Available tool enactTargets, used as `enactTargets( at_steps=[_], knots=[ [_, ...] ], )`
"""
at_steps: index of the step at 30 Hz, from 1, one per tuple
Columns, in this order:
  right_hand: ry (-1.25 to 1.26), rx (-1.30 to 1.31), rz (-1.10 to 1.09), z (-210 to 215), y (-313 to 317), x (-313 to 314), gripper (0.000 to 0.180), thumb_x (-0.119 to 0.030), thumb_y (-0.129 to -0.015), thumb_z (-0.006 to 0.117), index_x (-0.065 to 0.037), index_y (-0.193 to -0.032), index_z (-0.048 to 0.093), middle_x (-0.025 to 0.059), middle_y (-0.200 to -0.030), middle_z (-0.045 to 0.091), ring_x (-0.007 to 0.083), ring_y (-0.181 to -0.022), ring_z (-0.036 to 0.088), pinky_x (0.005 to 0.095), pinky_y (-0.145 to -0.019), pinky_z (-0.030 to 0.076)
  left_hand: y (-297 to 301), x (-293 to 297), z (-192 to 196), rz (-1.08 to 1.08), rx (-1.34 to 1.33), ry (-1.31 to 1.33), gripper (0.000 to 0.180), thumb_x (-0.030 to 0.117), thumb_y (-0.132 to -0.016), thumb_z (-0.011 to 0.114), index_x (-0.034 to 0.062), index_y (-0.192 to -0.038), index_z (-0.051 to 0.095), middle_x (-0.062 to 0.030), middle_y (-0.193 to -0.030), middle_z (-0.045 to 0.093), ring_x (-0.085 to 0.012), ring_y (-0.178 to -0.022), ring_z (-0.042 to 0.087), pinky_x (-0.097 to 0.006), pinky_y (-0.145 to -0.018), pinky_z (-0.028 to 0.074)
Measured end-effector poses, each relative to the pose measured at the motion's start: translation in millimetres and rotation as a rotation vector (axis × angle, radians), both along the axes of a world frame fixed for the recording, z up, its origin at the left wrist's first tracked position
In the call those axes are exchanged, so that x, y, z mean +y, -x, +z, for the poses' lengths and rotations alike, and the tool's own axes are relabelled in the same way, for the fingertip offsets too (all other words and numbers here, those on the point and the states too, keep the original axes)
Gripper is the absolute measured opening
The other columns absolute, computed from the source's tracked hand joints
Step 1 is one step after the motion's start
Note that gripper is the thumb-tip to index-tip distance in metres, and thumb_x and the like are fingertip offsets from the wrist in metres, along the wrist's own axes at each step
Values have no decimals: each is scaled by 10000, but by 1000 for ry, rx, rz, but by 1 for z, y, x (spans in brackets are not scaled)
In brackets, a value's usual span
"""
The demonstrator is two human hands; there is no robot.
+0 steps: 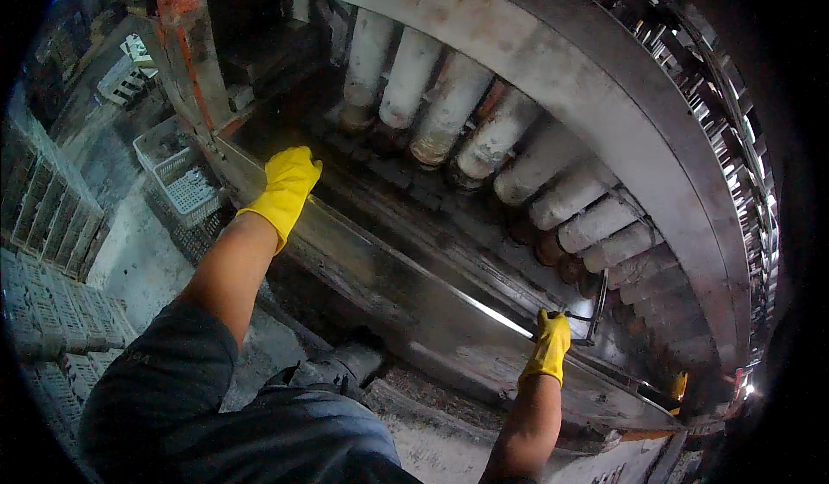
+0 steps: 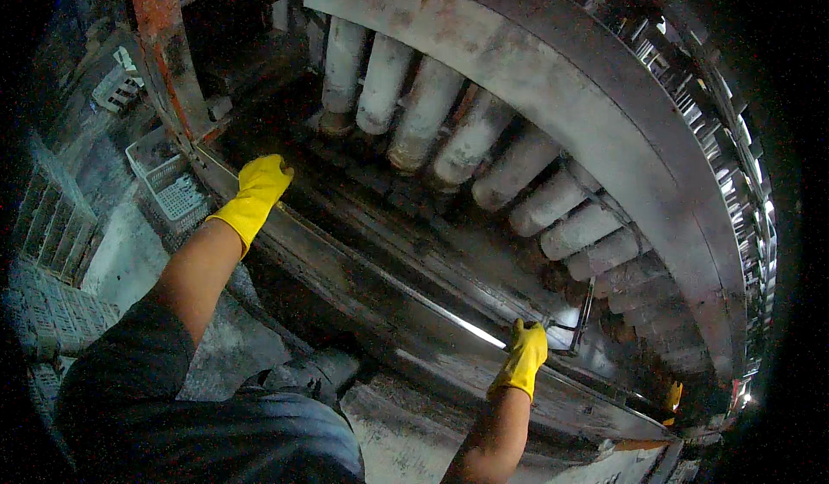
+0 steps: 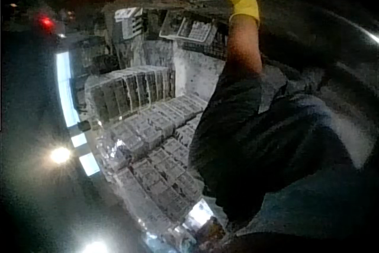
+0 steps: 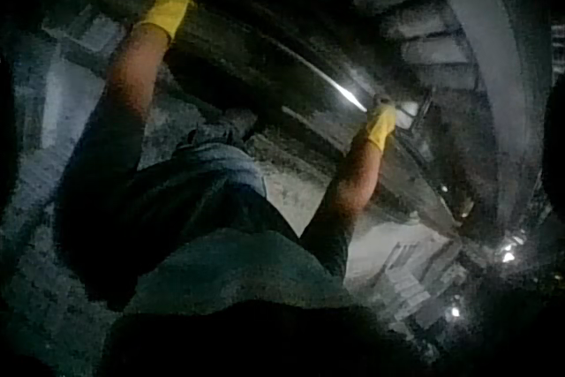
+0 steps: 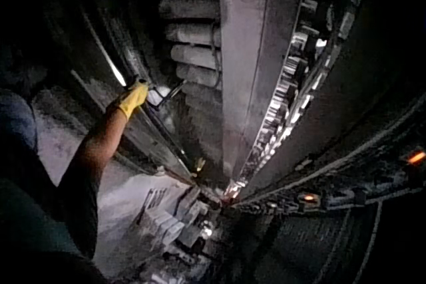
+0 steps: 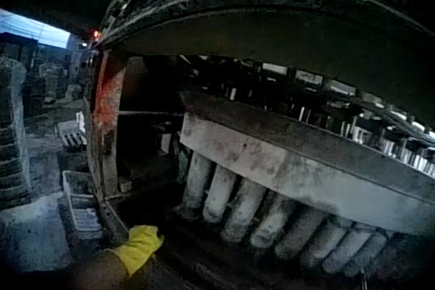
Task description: The person loads small white square tiles from a basket onto a roller conveyor in a factory. They use a metal bar to push the tiles along the conveyor and then return to the basket to repeat the process.
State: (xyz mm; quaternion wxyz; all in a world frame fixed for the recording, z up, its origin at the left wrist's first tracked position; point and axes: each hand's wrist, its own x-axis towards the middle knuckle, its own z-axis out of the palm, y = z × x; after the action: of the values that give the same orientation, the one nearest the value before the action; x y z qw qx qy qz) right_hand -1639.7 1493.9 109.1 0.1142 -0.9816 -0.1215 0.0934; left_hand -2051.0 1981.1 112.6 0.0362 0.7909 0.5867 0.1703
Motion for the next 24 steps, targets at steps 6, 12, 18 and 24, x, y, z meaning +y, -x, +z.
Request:
enactTargets(
  at_steps=[6, 12, 18, 24],
  knots=[
    [-6, -23, 3, 2, 9, -1, 482, -477, -891, 667, -44, -1099, 706, 194, -1068, 727, 386, -1033, 679, 451, -866, 511, 6, -6, 0, 7, -16, -1, 379, 427, -864, 688, 102, -1057, 724, -151, -1083, 724, -367, -1040, 660, -479, -909, 501],
    [11, -65, -3, -3, 7, -8, 476, -478, -896, 669, -46, -1093, 710, 189, -1059, 730, 383, -1012, 686, 456, -859, 513, 4, -7, -2, 10, -9, 9, 380, 434, -858, 688, 101, -1039, 722, -149, -1064, 727, -366, -1021, 669, -490, -879, 506],
    [-45, -93, 18, -12, 1, -11, 474, -460, -885, 699, -7, -1025, 715, 203, -941, 735, 349, -849, 712, 436, -726, 540, 6, -6, -4, 4, -25, -24, 374, 432, -844, 701, 99, -1013, 720, -153, -1045, 728, -367, -1007, 673, -496, -864, 507],
    [-29, -93, 2, -19, -5, -21, 465, -462, -893, 680, -32, -1067, 712, 187, -976, 739, 345, -887, 717, 434, -777, 537, 4, -6, -11, -16, -39, -55, 367, 425, -828, 718, 104, -1006, 718, -147, -1029, 729, -370, -992, 673, -494, -859, 508]
  ],
)
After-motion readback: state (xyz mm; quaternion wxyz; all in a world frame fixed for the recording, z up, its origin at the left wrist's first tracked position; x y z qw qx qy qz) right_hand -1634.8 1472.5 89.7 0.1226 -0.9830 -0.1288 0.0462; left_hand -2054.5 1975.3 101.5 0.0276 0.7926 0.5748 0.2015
